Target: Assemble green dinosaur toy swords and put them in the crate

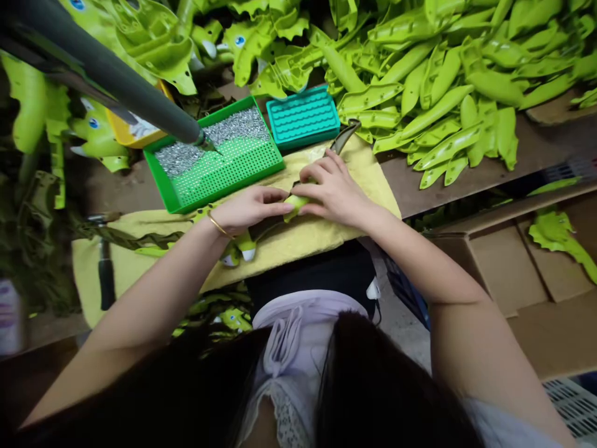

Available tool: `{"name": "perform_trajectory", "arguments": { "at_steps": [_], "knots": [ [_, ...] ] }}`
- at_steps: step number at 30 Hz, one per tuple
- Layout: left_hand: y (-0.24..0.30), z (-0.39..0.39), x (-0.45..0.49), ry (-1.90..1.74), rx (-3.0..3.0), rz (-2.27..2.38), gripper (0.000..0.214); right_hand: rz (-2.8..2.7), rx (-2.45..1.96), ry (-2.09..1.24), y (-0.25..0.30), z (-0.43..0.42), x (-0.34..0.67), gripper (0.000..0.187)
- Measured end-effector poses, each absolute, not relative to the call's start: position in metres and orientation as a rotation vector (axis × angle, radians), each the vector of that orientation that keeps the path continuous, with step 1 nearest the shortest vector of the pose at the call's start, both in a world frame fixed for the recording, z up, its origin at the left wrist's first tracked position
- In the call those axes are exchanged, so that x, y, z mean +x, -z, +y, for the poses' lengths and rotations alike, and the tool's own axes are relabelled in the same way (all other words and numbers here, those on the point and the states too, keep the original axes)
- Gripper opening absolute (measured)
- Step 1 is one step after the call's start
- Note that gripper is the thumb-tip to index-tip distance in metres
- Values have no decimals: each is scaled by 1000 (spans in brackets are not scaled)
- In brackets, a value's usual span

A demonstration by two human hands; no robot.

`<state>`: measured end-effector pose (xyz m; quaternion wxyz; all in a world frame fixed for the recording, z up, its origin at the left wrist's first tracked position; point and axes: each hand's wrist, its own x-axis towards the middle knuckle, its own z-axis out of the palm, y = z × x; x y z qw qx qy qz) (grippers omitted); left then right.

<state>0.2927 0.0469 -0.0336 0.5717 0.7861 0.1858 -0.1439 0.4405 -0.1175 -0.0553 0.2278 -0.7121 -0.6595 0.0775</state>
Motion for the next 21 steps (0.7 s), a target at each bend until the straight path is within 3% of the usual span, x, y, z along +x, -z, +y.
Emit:
{"name": "perform_trajectory", "arguments": {
  "at_steps": [3, 6, 10, 13, 21],
  "knots": [
    [36, 49, 291, 383, 1743, 386, 45, -1677, -1954, -216, 54, -122, 434, 40],
    [32, 47, 290, 292, 1808, 411, 45, -1111, -1978, -275, 51, -129, 421, 50],
    [19, 40, 290, 201, 1941, 433, 46, -504, -1599, -761, 55, -122, 400, 56],
    [13, 35, 289, 166, 1964, 451, 49, -358, -1323, -910, 57, -112, 390, 52],
    [6, 28, 285, 147, 1853, 523, 51, -198, -1113, -862, 63, -110, 377, 43]
  ]
}}
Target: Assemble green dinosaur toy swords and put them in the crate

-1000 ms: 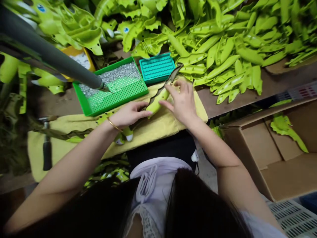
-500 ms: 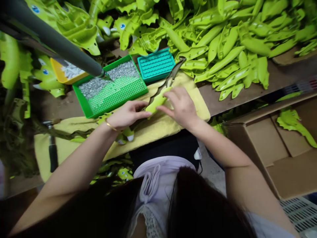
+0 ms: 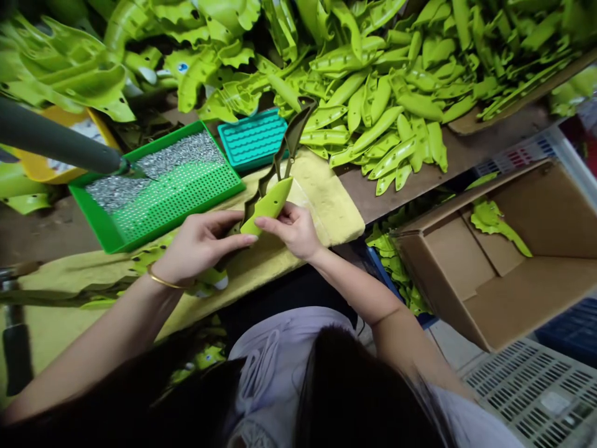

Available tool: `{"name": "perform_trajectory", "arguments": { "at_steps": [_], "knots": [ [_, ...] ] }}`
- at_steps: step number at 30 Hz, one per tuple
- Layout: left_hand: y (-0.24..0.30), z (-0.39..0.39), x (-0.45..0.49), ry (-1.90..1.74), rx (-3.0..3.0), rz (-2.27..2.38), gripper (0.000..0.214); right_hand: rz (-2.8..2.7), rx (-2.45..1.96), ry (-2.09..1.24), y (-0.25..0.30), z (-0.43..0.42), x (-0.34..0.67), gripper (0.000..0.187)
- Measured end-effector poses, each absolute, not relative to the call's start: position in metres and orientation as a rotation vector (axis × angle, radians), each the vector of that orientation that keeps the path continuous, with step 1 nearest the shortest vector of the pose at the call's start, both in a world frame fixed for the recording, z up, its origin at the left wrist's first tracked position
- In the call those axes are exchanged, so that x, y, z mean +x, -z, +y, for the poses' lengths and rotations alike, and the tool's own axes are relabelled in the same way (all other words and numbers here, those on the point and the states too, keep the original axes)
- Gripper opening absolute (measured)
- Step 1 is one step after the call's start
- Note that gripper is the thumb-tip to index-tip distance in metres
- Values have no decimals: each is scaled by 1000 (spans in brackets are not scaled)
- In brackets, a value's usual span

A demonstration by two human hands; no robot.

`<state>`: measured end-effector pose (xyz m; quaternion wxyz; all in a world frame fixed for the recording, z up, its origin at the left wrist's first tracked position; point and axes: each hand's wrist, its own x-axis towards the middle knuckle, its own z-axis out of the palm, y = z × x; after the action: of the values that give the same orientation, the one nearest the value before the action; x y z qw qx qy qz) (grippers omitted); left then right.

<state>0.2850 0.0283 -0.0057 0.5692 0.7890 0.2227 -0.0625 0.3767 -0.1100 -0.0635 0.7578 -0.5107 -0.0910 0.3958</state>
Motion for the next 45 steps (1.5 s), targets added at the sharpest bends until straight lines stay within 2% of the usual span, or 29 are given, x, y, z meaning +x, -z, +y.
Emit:
{"name": "perform_trajectory", "arguments": {
  "at_steps": [6, 11, 15, 21, 25, 29, 35, 38, 42, 45],
  "knots": [
    [10, 42, 287, 238, 1958, 440, 49, -267, -1189, -856, 62, -108, 387, 46],
    [4, 49, 305, 480, 2107, 265, 47, -269, -1313, -878, 53, -117, 415, 52],
    [-9, 29, 331, 228, 2075, 322, 56, -313, -1286, -936, 42, -122, 418, 55],
    [-4, 3, 351, 22, 1924, 306, 52, -451, -1417, -546, 50, -122, 400, 51],
    [7, 13, 340, -16, 1934, 318, 53, -399, -1484, -536, 59, -119, 400, 54],
    [9, 45, 295, 182, 2013, 418, 60, -562, -1592, -790, 55, -110, 416, 60],
    [5, 72, 253, 497, 2192, 354, 46, -665, -1824, -907, 37, -104, 418, 66],
    [7, 78, 259, 601, 2203, 362, 45, -826, -2014, -764, 13, -103, 417, 68],
    [10, 78, 262, 703, 2218, 381, 42, -946, -1748, -241, -20, -53, 426, 56],
    [11, 57, 250, 602, 2318, 470, 44, -1127, -1461, -354, -28, 11, 426, 49]
  ]
}}
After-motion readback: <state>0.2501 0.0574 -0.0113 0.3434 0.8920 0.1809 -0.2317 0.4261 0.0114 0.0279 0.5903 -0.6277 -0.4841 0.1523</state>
